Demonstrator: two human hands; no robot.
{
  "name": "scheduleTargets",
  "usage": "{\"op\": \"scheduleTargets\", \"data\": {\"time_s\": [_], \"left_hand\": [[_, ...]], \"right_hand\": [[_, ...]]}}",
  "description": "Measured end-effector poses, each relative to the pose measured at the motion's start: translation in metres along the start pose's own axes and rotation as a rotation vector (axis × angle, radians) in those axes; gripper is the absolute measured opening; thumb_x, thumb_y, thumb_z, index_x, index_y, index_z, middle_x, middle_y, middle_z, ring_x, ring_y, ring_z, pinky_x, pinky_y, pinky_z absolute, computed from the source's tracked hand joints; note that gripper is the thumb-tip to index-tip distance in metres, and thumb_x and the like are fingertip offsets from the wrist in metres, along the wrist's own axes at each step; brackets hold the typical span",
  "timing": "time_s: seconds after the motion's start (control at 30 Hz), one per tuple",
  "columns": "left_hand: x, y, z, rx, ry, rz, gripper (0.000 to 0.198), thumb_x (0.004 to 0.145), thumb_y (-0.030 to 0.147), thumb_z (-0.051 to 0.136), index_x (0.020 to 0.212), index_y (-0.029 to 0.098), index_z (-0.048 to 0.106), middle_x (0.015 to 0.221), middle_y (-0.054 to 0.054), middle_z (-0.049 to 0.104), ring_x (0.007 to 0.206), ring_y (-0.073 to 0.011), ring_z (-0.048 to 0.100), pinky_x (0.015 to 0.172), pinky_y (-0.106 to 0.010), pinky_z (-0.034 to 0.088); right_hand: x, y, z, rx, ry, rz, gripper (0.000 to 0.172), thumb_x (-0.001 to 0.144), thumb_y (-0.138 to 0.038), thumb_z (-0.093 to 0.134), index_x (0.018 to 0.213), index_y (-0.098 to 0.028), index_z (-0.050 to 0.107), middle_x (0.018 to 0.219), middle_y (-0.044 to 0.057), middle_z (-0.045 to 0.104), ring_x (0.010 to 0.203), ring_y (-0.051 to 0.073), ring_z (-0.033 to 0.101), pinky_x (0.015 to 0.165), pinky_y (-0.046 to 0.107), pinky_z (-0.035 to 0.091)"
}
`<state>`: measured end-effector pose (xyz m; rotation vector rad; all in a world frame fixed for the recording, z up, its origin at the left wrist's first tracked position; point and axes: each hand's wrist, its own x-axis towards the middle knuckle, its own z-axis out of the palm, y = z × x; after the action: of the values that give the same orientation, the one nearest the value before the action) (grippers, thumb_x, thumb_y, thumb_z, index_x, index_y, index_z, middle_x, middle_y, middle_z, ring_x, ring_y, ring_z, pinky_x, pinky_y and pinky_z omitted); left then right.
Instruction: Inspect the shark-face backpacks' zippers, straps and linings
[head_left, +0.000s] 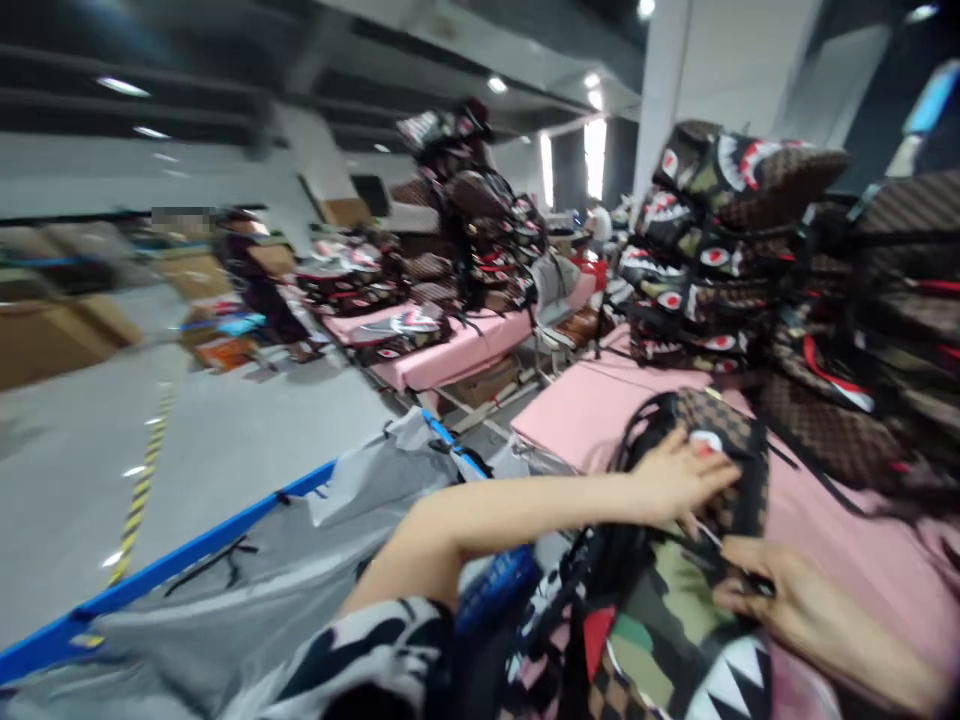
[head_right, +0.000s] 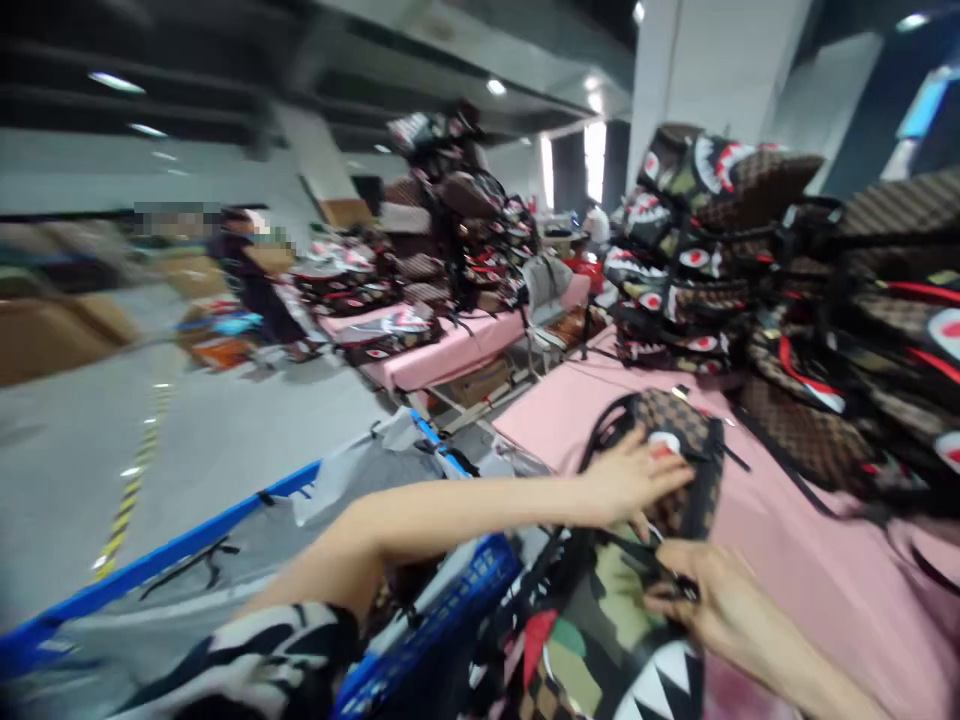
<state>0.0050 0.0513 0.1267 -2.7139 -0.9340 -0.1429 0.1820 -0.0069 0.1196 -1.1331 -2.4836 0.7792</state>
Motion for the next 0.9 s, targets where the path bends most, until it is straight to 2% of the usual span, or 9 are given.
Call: {"op": "scheduleTargets", "data": {"time_s": [0.07,0.13,0.2,0.27,0.43,0.53,0.63,0.73,0.9], "left_hand": [[-0.01,0.002,-0.009,-0.18,0.062,0.027,0.051,0.08,0.037,0.058,0.126,0.018,0.046,0.133,-0.008,0.046,0.124,-0.0269,0.035,0.105,-0.046,0.019],[-0.026,0.007,-0.018,-0.422,0.111,-0.059,0.031,0.088,0.035,0.046,0.111,0.016,0.056,0.11,-0.008,0.06,0.106,-0.0188,0.049,0.095,-0.035,0.033],[-0.045,0.015,-0.025,-0.501,0.044,-0.085,0.039,0.079,0.049,0.054,0.101,0.016,0.058,0.095,-0.006,0.062,0.094,-0.0207,0.051,0.083,-0.035,0.038],[-0.061,0.026,-0.031,-0.451,0.005,-0.103,0.048,0.068,0.052,0.065,0.099,0.016,0.057,0.094,-0.006,0.06,0.093,-0.023,0.048,0.08,-0.037,0.038],[-0.076,0.045,-0.038,-0.441,0.001,-0.161,0.048,0.056,0.044,0.078,0.091,0.019,0.055,0.095,-0.002,0.059,0.097,-0.0231,0.045,0.08,-0.036,0.035],[-0.08,0.053,-0.031,-0.436,0.146,-0.172,0.028,0.066,0.033,0.074,0.077,0.019,0.053,0.082,0.001,0.061,0.093,-0.0213,0.046,0.077,-0.035,0.031],[-0.087,0.063,-0.014,-0.38,0.332,-0.136,0.01,0.079,0.016,0.058,0.072,0.018,0.051,0.075,0.001,0.061,0.086,-0.0176,0.048,0.077,-0.036,0.028],[-0.095,0.069,0.005,-0.38,0.456,-0.076,0.018,0.081,0.006,0.044,0.071,0.018,0.051,0.076,0.002,0.063,0.084,-0.0152,0.05,0.077,-0.035,0.029],[-0.102,0.068,0.02,-0.398,0.592,-0.065,0.021,0.085,0.008,0.044,0.07,0.019,0.055,0.074,0.004,0.065,0.081,-0.0143,0.053,0.075,-0.034,0.031]], "right_hand": [[-0.006,-0.007,-0.007,-0.024,-0.073,-0.05,0.02,0.075,-0.025,0.053,0.057,-0.02,0.045,0.059,0.0,0.055,0.055,0.014,0.053,0.052,0.023,0.037],[-0.01,-0.01,-0.011,-0.086,-0.06,-0.059,0.019,0.076,-0.02,0.053,0.059,-0.018,0.045,0.06,-0.001,0.053,0.054,0.012,0.049,0.052,0.023,0.032],[-0.016,-0.013,-0.014,-0.141,-0.044,-0.043,0.016,0.077,-0.015,0.051,0.062,-0.018,0.047,0.062,-0.001,0.052,0.054,0.011,0.046,0.052,0.023,0.028],[-0.022,-0.017,-0.013,-0.173,-0.038,-0.038,0.013,0.077,-0.012,0.05,0.066,-0.017,0.05,0.064,-0.001,0.052,0.055,0.01,0.046,0.052,0.023,0.027],[-0.04,-0.03,-0.005,-0.247,0.086,-0.154,0.014,0.081,-0.011,0.046,0.07,-0.016,0.052,0.064,-0.001,0.049,0.053,0.011,0.042,0.049,0.025,0.023],[-0.05,-0.034,0.007,-0.377,0.21,-0.268,0.02,0.085,-0.009,0.041,0.073,-0.016,0.055,0.062,-0.001,0.048,0.052,0.012,0.039,0.05,0.027,0.024],[-0.056,-0.031,0.024,-0.532,0.323,-0.337,0.022,0.085,-0.006,0.04,0.078,-0.014,0.058,0.062,0.0,0.052,0.055,0.013,0.041,0.053,0.027,0.027],[-0.057,-0.023,0.039,-0.606,0.382,-0.36,0.02,0.084,-0.007,0.042,0.08,-0.013,0.061,0.069,0.003,0.059,0.057,0.013,0.042,0.053,0.028,0.027],[-0.056,-0.016,0.05,-0.675,0.298,-0.368,0.018,0.085,-0.009,0.045,0.091,-0.012,0.062,0.087,0.006,0.065,0.062,0.013,0.047,0.054,0.028,0.03]]}}
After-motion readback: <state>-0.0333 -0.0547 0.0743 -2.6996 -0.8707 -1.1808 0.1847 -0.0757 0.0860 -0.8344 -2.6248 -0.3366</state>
